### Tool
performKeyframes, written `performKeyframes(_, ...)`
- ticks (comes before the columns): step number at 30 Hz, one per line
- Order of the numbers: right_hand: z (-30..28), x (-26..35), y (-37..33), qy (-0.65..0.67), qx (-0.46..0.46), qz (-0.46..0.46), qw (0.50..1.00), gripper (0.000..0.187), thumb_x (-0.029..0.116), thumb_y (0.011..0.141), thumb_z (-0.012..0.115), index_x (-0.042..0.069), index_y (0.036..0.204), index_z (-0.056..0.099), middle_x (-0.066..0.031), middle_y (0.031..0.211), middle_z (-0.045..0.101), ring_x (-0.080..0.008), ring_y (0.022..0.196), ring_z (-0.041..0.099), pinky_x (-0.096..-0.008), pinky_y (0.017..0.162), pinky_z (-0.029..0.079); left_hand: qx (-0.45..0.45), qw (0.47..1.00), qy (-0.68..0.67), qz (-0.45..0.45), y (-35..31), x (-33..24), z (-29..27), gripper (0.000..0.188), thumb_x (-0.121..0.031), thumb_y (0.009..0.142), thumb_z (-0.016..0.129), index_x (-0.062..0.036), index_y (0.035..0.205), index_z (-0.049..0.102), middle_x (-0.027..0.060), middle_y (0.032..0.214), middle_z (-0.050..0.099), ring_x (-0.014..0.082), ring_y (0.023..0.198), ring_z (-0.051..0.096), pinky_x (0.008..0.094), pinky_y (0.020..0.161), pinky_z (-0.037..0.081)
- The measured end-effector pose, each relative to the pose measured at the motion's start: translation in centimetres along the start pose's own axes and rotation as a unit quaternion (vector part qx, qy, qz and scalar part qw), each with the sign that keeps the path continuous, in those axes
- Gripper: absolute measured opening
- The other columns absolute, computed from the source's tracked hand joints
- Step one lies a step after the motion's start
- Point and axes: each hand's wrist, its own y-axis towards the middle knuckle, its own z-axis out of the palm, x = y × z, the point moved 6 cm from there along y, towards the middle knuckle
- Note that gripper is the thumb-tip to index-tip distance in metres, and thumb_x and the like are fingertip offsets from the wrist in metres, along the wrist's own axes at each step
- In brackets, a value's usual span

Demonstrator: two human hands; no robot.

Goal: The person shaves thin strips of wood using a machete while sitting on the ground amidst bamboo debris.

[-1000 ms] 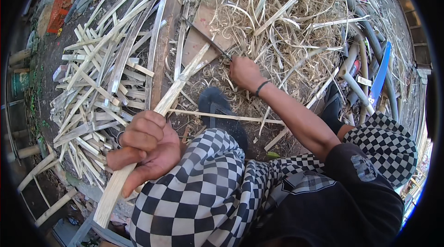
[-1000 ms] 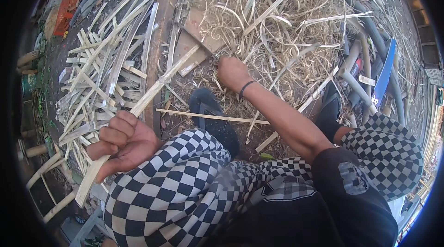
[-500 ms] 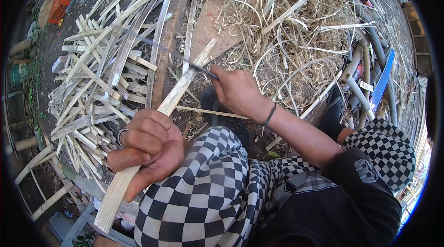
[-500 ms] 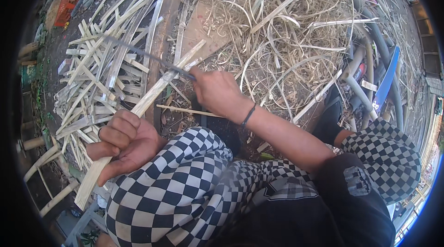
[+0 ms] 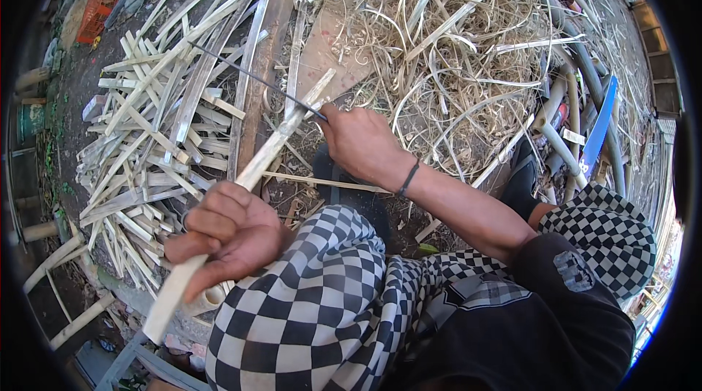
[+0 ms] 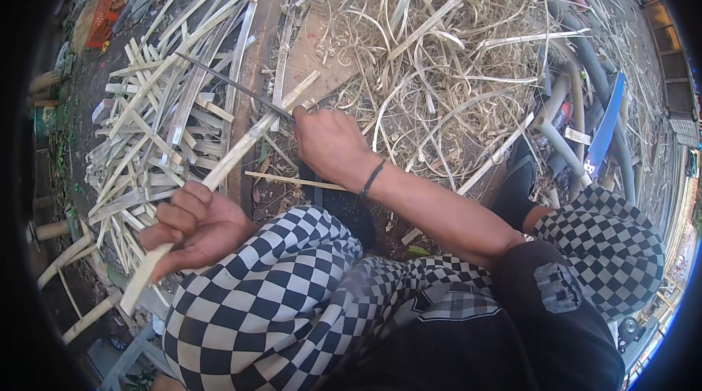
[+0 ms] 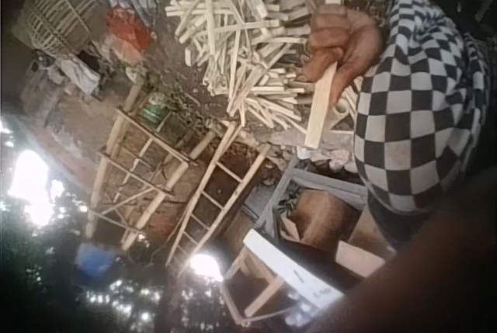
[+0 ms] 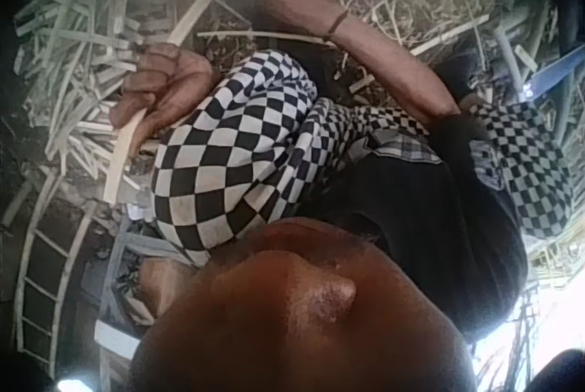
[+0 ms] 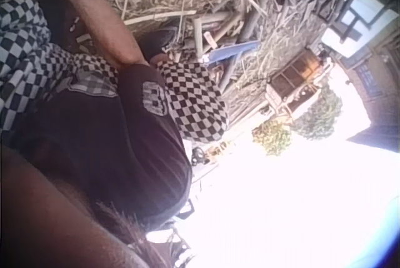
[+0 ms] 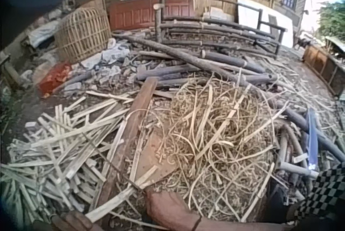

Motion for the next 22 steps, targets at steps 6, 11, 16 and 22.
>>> performKeyframes(6, 1.0, -4.9, 0.6, -0.052, 0.006, 0.066, 0.996, 0.021, 0.021, 0.096, 0.053, 0.003, 0.103, 0.061, -0.0244, 0.063, 0.062, -0.0444, 0.063, 0.064, -0.0538, 0.064, 0.053, 0.052, 0.998, -0.046, -0.003, 0.2, 0.2, 1.4, 0.059, -0.070, 0.094, 0.037, -0.0122, 0.082, 0.036, -0.0016, 0.054, 0.031, 0.0091, 0.042, 0.021, 0.0246, 0.039, 0.021)
performKeyframes(11, 0.1, -3.2, 0.1, -0.010, 0.027, 0.057, 0.998, 0.021, 0.019, 0.095, 0.054, 0.003, 0.106, 0.061, -0.0251, 0.067, 0.063, -0.0460, 0.066, 0.064, -0.0539, 0.067, 0.053, 0.057, 0.997, -0.043, -0.001, -0.2, 0.8, 1.1, 0.060, -0.071, 0.094, 0.036, -0.0122, 0.082, 0.036, -0.0018, 0.056, 0.032, 0.0090, 0.041, 0.023, 0.0248, 0.039, 0.020)
performKeyframes(16, 1.9, -4.0, 0.2, 0.006, 0.022, 0.026, 0.999, 0.026, 0.021, 0.096, 0.051, -0.002, 0.099, 0.062, -0.0260, 0.071, 0.065, -0.0443, 0.071, 0.067, -0.0534, 0.070, 0.055, 0.037, 0.999, -0.013, 0.003, 0.7, -0.4, 0.2, 0.059, -0.070, 0.095, 0.035, -0.0124, 0.082, 0.035, -0.0018, 0.055, 0.032, 0.0090, 0.041, 0.023, 0.0260, 0.039, 0.021)
performKeyframes(22, 3.0, -10.9, 1.4, -0.078, 0.073, 0.161, 0.981, 0.031, 0.025, 0.096, 0.051, -0.003, 0.099, 0.065, -0.0292, 0.085, 0.068, -0.0451, 0.085, 0.069, -0.0502, 0.078, 0.056, 0.070, 0.997, -0.041, 0.008, 0.3, 0.3, 1.2, 0.060, -0.072, 0.093, 0.037, -0.0131, 0.082, 0.036, -0.0009, 0.055, 0.034, 0.0086, 0.041, 0.023, 0.0245, 0.040, 0.024)
